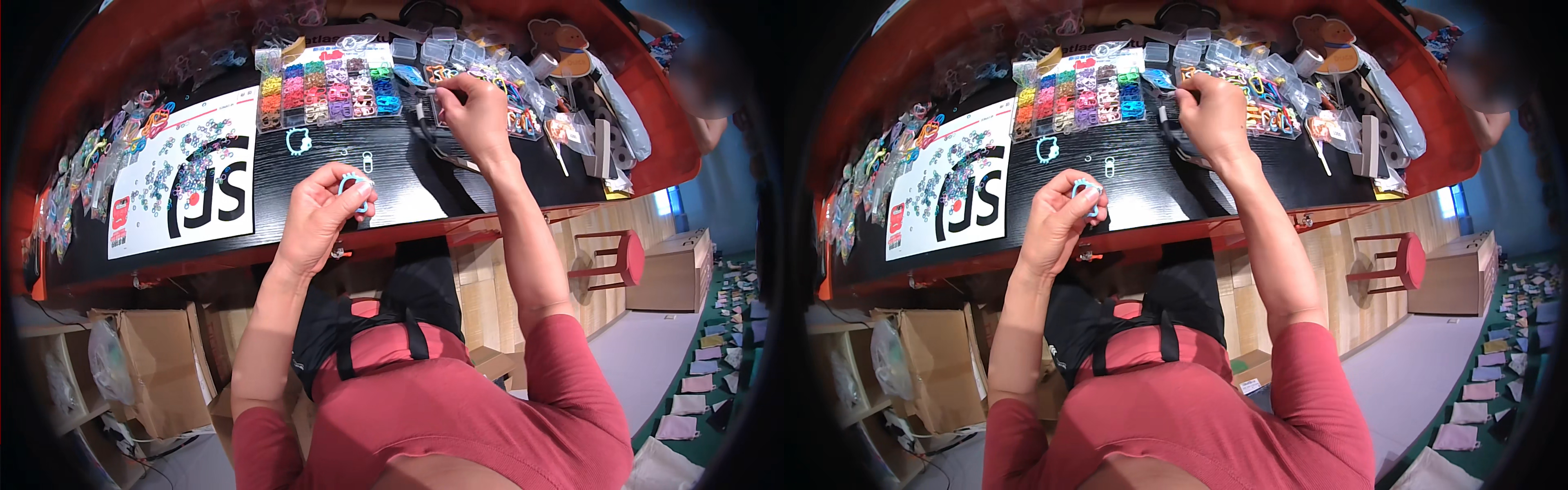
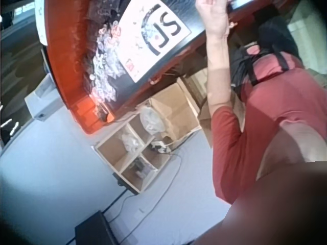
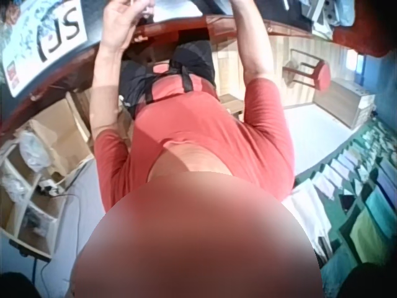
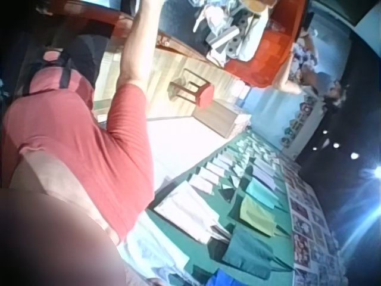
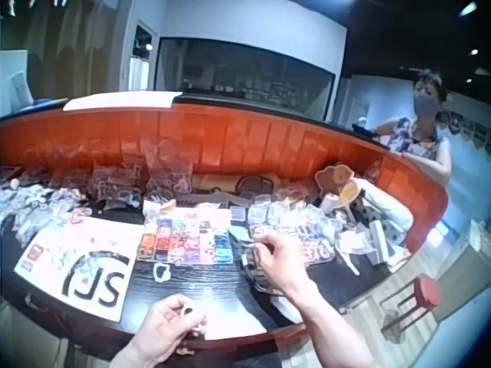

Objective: The recorder is assembling small acrylic or plastic keychain charms by attaching metal rings and clasps using pliers.

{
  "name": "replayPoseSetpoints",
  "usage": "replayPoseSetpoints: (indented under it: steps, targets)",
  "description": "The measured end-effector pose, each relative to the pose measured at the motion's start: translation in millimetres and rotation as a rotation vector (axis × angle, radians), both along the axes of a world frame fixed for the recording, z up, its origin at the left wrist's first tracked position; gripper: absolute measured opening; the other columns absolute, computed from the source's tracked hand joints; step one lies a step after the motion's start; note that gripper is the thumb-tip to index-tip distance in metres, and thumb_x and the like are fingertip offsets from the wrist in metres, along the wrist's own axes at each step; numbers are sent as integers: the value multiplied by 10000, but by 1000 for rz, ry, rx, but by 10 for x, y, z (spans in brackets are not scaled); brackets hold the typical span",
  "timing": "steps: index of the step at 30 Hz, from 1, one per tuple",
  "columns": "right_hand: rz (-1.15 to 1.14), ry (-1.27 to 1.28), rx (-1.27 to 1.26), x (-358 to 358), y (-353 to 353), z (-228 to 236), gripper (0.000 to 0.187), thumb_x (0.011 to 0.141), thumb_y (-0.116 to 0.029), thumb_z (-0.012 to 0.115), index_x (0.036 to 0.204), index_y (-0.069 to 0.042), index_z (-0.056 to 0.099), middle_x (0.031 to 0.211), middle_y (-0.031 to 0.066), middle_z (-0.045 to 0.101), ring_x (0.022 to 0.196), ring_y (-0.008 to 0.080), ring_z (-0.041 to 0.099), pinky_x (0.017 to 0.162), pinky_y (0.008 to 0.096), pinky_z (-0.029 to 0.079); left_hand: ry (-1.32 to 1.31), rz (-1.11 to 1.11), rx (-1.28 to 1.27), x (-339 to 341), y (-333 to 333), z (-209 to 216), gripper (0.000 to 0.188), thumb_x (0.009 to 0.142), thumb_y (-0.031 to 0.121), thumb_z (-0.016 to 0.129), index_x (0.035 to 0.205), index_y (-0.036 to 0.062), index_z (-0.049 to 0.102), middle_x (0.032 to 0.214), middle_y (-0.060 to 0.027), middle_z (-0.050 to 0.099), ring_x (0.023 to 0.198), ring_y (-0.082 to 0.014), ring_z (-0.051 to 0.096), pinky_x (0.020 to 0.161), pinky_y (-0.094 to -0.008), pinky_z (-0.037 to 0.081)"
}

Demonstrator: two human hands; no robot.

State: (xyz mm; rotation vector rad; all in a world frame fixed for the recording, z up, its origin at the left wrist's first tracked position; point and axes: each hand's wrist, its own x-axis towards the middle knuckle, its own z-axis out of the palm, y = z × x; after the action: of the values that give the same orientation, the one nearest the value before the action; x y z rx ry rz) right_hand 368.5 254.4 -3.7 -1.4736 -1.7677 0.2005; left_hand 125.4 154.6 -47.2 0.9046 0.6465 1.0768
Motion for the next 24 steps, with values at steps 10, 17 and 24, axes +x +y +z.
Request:
replayPoseSetpoints:
  steps: [10,17,24]
  targets:
    - [244,829,-155,-175,-773,35,136,948,-15,646,1062,49,684,836,97,710,654,99,659,589,227,539,-214,33,-24,131,83,74,84,973,121,643,1022,54,633,1313,-180,631,835,-110,654,710,-228,519]
    - [470,971,-438,-208,-1225,-191,229,956,-58,661,1161,30,607,1004,99,692,846,112,671,763,257,568,-229,12,13,234,36,80,84,967,122,652,1002,47,638,1208,-196,662,837,-107,654,735,-239,529]
    - [667,887,-669,-211,-1245,-49,529,897,-95,691,1386,8,517,1259,60,593,1105,130,566,903,275,488,-168,-25,-25,215,-42,181,114,951,87,665,1042,19,650,887,-64,682,813,-103,650,734,-244,527]
